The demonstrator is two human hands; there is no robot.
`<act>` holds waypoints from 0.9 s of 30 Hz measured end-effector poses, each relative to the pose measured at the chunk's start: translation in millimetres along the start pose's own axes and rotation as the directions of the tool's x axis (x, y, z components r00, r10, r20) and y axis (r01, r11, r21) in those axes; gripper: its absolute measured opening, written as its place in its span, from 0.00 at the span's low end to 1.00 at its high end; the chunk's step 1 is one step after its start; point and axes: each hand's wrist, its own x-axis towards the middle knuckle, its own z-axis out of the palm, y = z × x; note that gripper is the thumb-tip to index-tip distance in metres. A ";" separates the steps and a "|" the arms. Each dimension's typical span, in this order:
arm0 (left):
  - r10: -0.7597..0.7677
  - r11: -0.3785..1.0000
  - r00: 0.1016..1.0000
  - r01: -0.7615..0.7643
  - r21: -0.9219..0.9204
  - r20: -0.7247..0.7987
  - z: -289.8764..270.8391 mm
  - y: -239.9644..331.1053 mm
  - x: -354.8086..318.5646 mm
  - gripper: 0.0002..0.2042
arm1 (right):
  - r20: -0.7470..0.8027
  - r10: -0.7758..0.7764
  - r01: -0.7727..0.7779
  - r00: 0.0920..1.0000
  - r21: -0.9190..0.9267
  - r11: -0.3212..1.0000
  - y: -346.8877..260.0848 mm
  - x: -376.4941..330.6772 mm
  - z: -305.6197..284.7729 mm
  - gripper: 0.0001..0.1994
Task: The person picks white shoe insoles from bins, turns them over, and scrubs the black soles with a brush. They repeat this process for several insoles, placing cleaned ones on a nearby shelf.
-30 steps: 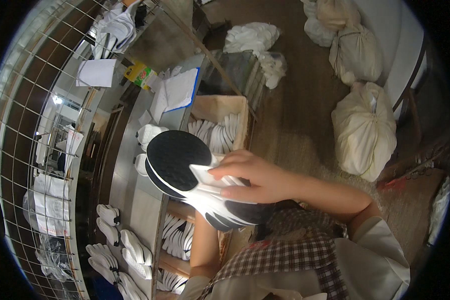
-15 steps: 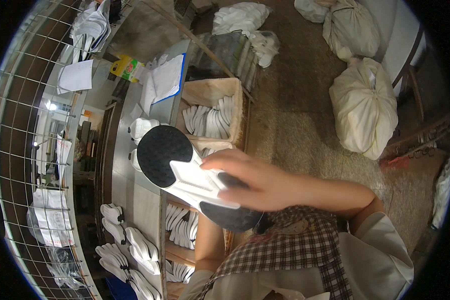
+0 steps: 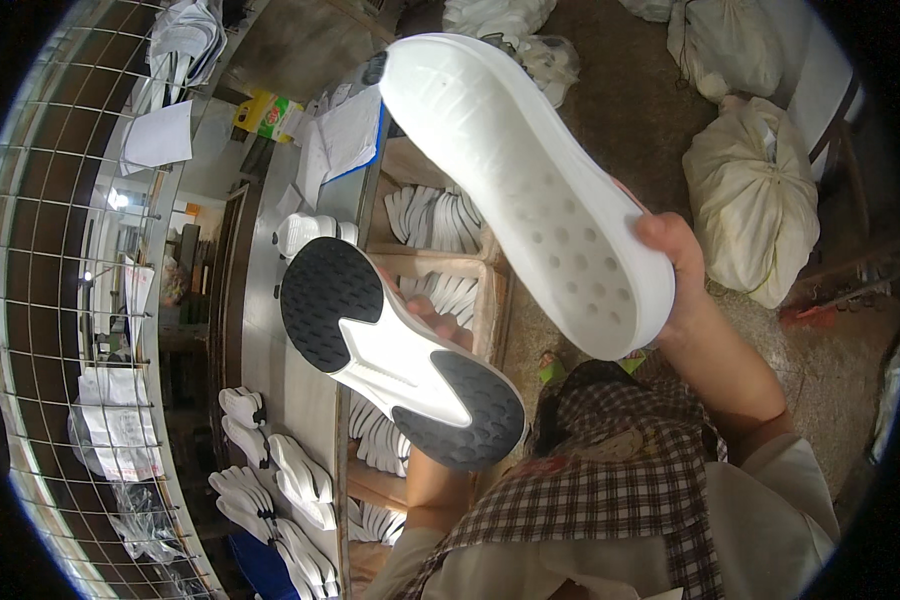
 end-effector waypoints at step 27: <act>-0.157 0.968 0.976 0.182 0.172 -0.148 11.1 31.3 17.3 0.36 | 0.185 0.202 -0.260 0.962 0.389 0.883 52.9 2.4 -75.8 0.36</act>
